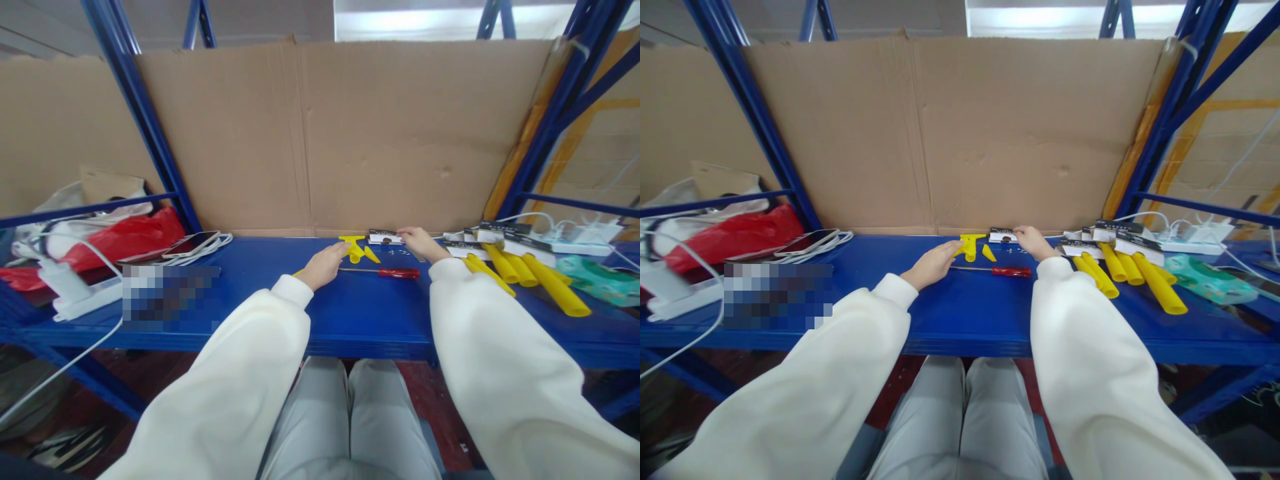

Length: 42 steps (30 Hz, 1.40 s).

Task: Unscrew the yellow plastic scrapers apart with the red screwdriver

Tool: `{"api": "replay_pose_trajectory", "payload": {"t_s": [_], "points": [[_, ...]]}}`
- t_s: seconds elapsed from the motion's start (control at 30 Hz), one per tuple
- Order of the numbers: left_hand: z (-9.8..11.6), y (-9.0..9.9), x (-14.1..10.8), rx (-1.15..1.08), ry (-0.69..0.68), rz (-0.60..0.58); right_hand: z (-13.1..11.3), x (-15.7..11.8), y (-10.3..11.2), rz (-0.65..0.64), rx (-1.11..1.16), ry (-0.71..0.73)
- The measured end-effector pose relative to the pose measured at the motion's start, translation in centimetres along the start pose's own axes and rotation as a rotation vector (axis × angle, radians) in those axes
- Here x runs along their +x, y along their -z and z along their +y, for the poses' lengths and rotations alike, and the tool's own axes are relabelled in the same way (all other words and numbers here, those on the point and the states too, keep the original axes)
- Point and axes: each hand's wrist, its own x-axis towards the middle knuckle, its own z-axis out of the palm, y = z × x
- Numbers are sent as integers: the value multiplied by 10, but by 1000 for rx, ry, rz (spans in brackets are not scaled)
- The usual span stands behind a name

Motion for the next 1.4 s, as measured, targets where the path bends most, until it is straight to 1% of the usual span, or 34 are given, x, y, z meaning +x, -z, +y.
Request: {"api": "replay_pose_trajectory", "payload": {"t_s": [0.03, 0.1, 0.17, 0.2, 0.27, 0.3, 0.33, 0.37, 0.4, 0.43, 0.57, 0.6, 0.67, 0.73, 0.8, 0.9, 0.97, 1.07, 1.17, 1.23, 1.4], "points": [[-1, 0, 1, -20, -6, 21, -8, -4, 1, 1, 149, -47], [-1, -1, 2, -64, -31, 57, -26, -15, -1, -115, 420, -96], [-2, -1, 3, -102, -59, 81, -43, -27, -8, -347, 621, -107], [-2, -1, 3, -116, -70, 85, -50, -32, -13, -458, 686, -102], [-1, 0, 2, -129, -83, 76, -59, -39, -22, -596, 748, -68], [-1, 1, 2, -128, -82, 67, -62, -41, -26, -623, 760, -54], [0, 1, 2, -122, -77, 56, -64, -41, -29, -623, 769, -47], [1, 2, 1, -113, -64, 45, -64, -40, -30, -598, 780, -48], [3, 4, 1, -100, -44, 35, -64, -38, -30, -544, 799, -61], [5, 5, 1, -83, -18, 26, -63, -36, -30, -471, 826, -81], [15, 12, -1, -8, 85, -23, -54, -27, -19, -115, 980, -205], [17, 13, -2, 6, 101, -34, -51, -26, -16, -54, 1011, -243], [19, 15, -2, 21, 118, -46, -48, -24, -11, 10, 1054, -313], [19, 15, -2, 24, 132, -37, -49, -24, -8, 16, 1086, -354], [18, 16, 1, 30, 160, -7, -51, -25, -6, 4, 1130, -342], [19, 19, 11, 53, 279, 34, -51, -26, -4, 13, 1162, -288], [22, 22, 20, 64, 398, 14, -47, -26, -4, 27, 1107, -270], [29, 24, 36, 80, 530, -78, -37, -25, -5, 49, 995, -274], [35, 21, 46, 104, 557, -168, -30, -26, -8, 74, 959, -279], [36, 16, 49, 109, 556, -205, -30, -27, -9, 78, 964, -287], [26, 0, 49, 116, 512, -217, -34, -29, -10, 68, 976, -290]]}}
